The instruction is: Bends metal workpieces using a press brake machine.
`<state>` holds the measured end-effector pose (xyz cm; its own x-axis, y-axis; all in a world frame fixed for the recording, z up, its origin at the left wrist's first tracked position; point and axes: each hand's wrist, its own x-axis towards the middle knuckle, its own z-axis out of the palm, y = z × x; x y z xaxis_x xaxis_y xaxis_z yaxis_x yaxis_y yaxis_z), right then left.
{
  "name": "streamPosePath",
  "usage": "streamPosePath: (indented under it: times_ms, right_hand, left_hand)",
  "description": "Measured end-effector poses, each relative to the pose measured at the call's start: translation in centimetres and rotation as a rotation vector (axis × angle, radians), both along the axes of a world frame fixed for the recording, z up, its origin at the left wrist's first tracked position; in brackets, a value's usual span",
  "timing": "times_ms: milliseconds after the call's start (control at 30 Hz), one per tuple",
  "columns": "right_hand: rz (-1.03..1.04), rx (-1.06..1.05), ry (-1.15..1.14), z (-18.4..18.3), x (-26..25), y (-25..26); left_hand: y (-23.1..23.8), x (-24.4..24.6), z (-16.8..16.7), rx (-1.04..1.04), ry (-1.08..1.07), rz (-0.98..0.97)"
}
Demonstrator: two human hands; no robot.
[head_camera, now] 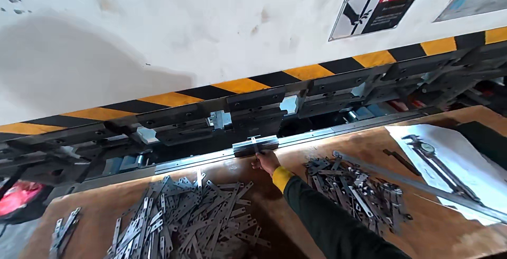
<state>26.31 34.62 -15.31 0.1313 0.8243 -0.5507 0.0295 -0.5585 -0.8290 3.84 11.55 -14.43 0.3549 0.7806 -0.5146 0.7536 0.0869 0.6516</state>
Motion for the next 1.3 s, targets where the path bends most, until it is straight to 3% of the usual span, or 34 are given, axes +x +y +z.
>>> streamPosePath:
  times_ms: [267, 533, 700, 1000, 1300]
  right_hand:
    - [-0.014, 0.028, 0.058, -0.1, 0.0, 0.1]
    - [-0.044, 0.046, 0.095, -0.1, -0.1, 0.1]
    - [-0.047, 0.028, 0.083, 0.0, -0.2, -0.1]
    - [-0.034, 0.027, 0.052, -0.4, 0.0, 0.0]
    - [-0.056, 0.036, 0.057, -0.8, -0.1, 0.0]
  left_hand:
    - [0.1, 0.4, 0.4, 0.012, -0.017, 0.019]
    - [-1.0, -0.1, -1.6, 0.008, -0.001, 0.061]
    - [-0.6, -0.5, 0.3, 0.008, 0.001, 0.055]
    - [-0.2, -1.8, -0.4, 0.005, 0.018, 0.091]
    - [1.2, -1.5, -0.2, -0.022, 0.163, 0.203]
